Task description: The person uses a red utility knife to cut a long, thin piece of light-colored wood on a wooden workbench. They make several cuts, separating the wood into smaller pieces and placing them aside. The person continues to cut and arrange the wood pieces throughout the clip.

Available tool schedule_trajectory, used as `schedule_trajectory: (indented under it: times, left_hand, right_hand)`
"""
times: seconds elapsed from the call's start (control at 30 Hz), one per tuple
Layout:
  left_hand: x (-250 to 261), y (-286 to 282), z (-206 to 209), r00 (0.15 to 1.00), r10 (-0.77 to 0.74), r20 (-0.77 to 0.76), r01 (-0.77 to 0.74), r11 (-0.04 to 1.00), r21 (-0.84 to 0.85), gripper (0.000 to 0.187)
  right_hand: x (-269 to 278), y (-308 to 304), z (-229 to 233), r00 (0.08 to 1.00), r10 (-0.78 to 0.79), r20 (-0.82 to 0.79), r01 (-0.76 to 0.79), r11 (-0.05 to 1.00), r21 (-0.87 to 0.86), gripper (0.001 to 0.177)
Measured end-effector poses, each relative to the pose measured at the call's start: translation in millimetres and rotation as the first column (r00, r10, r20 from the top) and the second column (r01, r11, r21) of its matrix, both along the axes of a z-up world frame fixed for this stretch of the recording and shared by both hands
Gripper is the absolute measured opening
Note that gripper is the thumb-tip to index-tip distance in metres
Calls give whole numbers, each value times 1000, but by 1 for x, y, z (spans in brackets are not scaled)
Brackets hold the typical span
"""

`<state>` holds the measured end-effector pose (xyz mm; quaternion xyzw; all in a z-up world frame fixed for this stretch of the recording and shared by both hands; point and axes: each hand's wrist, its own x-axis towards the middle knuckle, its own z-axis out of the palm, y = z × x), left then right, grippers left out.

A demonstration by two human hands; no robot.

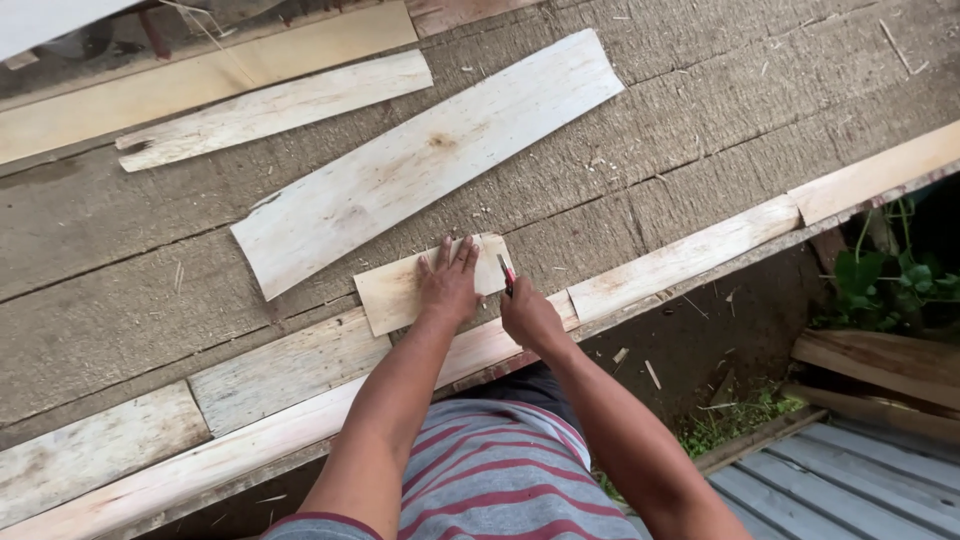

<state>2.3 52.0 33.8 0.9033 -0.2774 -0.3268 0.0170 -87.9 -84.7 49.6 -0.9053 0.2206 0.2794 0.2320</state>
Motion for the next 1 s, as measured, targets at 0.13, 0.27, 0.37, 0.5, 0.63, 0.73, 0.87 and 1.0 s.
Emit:
schedule_trajectory:
  times: [0.13, 0.27, 0.37, 0.5, 0.63, 0.73, 0.87, 1.0]
  left_hand:
    - [3, 3, 6, 999, 13, -34, -14, 999, -34, 95]
    - [5, 3, 5, 999, 22, -48, -24, 999, -44, 95]
    - [7, 3, 2, 999, 15, -41, -17, 999, -51, 97]
    - [6, 2, 2, 1000, 16, -19, -18, 998, -67, 94]
    - [5, 1, 1, 1000, 31, -3, -31, 997, -72, 93]
    - [2, -2, 1, 999, 42, 7, -41, 998, -38, 93]
    - [0, -4, -11, 999, 34, 16, -34, 999, -16, 92]
    - [-2, -5, -16, 1000, 28, -12, -27, 999, 21, 92]
  right_hand:
    - [35, 17, 31, 999, -48, -21, 49, 997, 51, 35]
    - [46, 17, 17, 999, -41, -26, 43, 996, 79, 35]
    - [51, 20, 15, 998, -46, -42, 49, 996, 75, 33]
    - [53, 20, 19, 996, -23, -91, 28, 998, 51, 34]
    - [56, 15, 15, 991, 11, -130, -5, 999, 50, 33]
    - [53, 17, 26, 988, 25, -151, -16, 998, 60, 32]
    - [47, 15, 17, 987, 27, -158, -16, 997, 70, 32]
    - [36, 17, 28, 986, 35, -162, -21, 996, 92, 32]
